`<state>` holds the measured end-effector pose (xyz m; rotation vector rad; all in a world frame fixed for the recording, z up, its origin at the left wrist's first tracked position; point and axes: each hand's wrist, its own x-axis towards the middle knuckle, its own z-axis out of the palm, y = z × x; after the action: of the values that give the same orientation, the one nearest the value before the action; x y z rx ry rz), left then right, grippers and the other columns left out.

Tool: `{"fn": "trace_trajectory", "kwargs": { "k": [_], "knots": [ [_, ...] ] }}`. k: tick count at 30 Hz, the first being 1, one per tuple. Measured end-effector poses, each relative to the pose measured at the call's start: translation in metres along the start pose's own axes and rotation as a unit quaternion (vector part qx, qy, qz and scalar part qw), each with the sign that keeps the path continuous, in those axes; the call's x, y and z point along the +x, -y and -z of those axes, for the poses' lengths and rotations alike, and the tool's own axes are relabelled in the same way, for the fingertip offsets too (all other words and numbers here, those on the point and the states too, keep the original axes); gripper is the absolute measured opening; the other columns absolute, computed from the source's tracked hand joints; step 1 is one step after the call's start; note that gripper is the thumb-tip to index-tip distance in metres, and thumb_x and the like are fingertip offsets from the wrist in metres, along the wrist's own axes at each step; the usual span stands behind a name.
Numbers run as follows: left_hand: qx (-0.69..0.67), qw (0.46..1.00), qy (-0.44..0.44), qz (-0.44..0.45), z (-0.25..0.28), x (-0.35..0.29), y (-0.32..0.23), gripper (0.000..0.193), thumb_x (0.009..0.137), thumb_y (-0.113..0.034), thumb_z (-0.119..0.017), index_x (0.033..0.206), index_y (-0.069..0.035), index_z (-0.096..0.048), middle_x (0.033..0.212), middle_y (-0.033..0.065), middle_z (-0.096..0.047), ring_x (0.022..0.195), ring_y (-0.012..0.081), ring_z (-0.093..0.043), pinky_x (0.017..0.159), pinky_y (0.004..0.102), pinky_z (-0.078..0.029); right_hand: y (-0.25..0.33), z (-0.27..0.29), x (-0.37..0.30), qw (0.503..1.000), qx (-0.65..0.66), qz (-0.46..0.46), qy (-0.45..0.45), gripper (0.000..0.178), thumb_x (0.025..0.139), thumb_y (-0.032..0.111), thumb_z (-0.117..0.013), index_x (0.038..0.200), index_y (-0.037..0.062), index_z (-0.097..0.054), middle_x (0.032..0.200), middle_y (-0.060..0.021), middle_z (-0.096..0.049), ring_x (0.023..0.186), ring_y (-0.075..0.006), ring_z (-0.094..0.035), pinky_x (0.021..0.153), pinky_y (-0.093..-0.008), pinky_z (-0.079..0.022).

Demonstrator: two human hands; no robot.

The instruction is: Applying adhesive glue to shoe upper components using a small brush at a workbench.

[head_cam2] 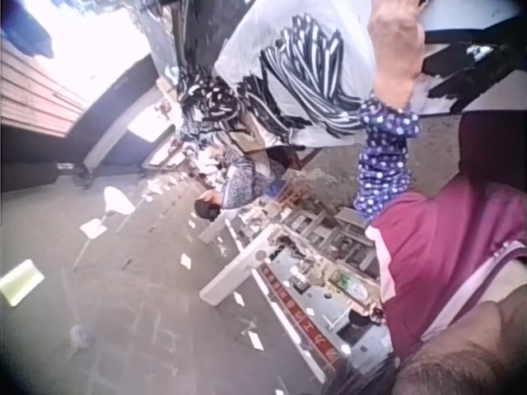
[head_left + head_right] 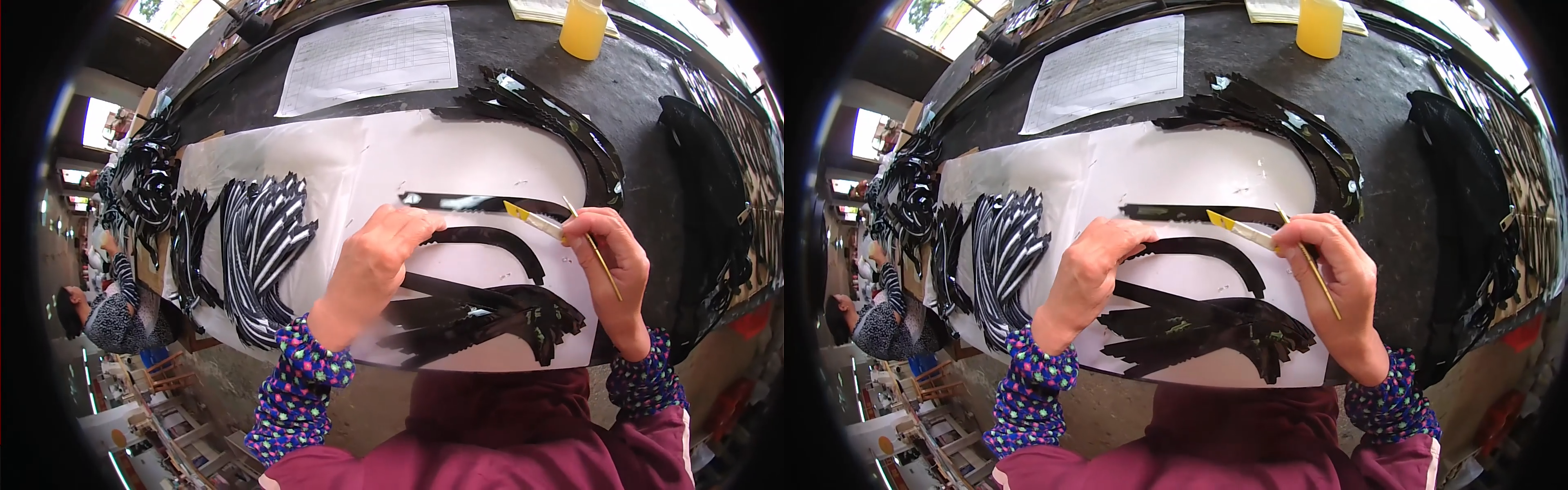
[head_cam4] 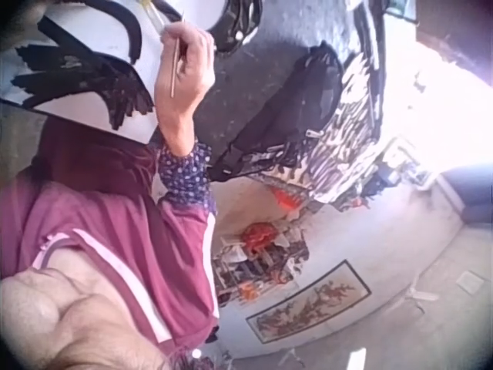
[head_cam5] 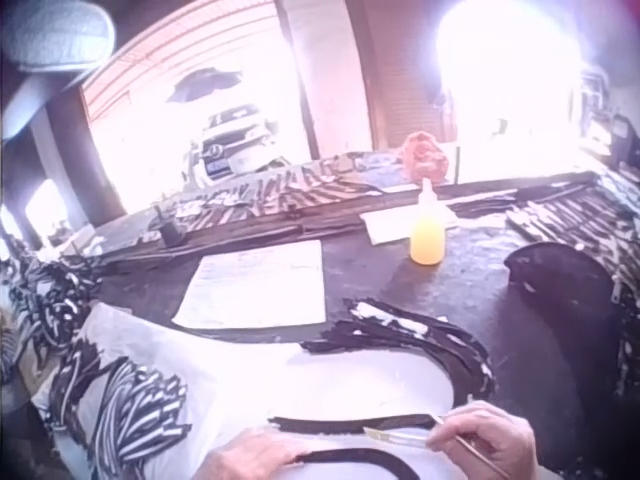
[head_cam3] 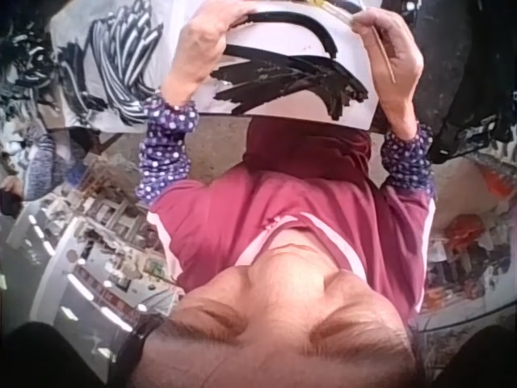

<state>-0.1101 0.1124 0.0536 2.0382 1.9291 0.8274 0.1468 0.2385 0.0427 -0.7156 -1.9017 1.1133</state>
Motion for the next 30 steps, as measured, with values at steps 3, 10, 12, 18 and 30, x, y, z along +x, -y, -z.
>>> {"fn": "trace_trajectory", "kwargs": {
  "k": [3, 10, 12, 18, 30],
  "knots": [
    [-0.028, 0.999, 0.019, -0.002, -0.002, -0.004, 0.003, 0.047, 0.077, 0.016, -0.051, 0.114, -0.007, -0.067, 0.107, 0.0091, -0.069, 0.095, 0.03, -0.063, 0.084, 0.0374, -0.055, -0.002, 0.011, -0.006, 0.995, 0.055, -0.074, 0.038, 0.009, 0.092, -0.007, -0.064, 0.1, -0.0028, -0.066, 0.097, -0.0089, -0.065, 0.082, -0.0121, -0.063, 0.07, -0.0224, -0.05],
    [-0.242, 0.97, 0.013, 0.014, -0.035, 0.012, -0.017, 0.034, 0.083, 0.013, -0.063, 0.11, -0.005, -0.071, 0.102, 0.0097, -0.068, 0.093, 0.0236, -0.064, 0.083, 0.0335, -0.054, -0.007, 0.004, -0.013, 0.992, 0.088, -0.072, 0.059, 0.01, 0.093, -0.007, -0.064, 0.102, -0.0029, -0.066, 0.099, -0.0088, -0.063, 0.083, -0.0123, -0.064, 0.07, -0.0229, -0.054],
    [-0.127, 0.992, 0.007, -0.022, -0.032, 0.01, -0.021, 0.034, 0.081, 0.01, -0.065, 0.109, -0.007, -0.072, 0.105, 0.0078, -0.068, 0.094, 0.0228, -0.062, 0.083, 0.0339, -0.051, -0.007, 0.006, -0.015, 0.989, 0.098, -0.093, 0.063, 0.01, 0.094, -0.007, -0.063, 0.102, -0.0031, -0.066, 0.101, -0.0091, -0.063, 0.083, -0.0119, -0.064, 0.067, -0.0222, -0.055],
    [0.123, 0.99, -0.074, 0.01, -0.027, -0.018, -0.028, 0.04, 0.08, -0.004, -0.073, 0.119, -0.012, -0.071, 0.115, 0.0024, -0.064, 0.105, 0.0224, -0.057, 0.09, 0.0362, -0.039, 0.003, 0.018, -0.018, 0.981, 0.093, -0.147, 0.083, 0.01, 0.094, -0.007, -0.062, 0.102, -0.0035, -0.066, 0.104, -0.0095, -0.062, 0.081, -0.0103, -0.064, 0.053, -0.0194, -0.054],
    [0.224, 0.964, -0.06, 0.131, -0.026, -0.049, -0.022, 0.045, 0.092, -0.031, -0.066, 0.134, -0.016, -0.063, 0.103, -0.0001, -0.052, 0.094, 0.0176, -0.047, 0.096, 0.0443, -0.03, 0.042, -0.028, 0.035, 0.984, 0.093, -0.079, 0.127, 0.013, 0.094, -0.01, -0.058, 0.104, -0.0048, -0.065, 0.106, -0.0132, -0.063, 0.081, -0.013, -0.064, 0.065, -0.0235, -0.054]
  ]
}}
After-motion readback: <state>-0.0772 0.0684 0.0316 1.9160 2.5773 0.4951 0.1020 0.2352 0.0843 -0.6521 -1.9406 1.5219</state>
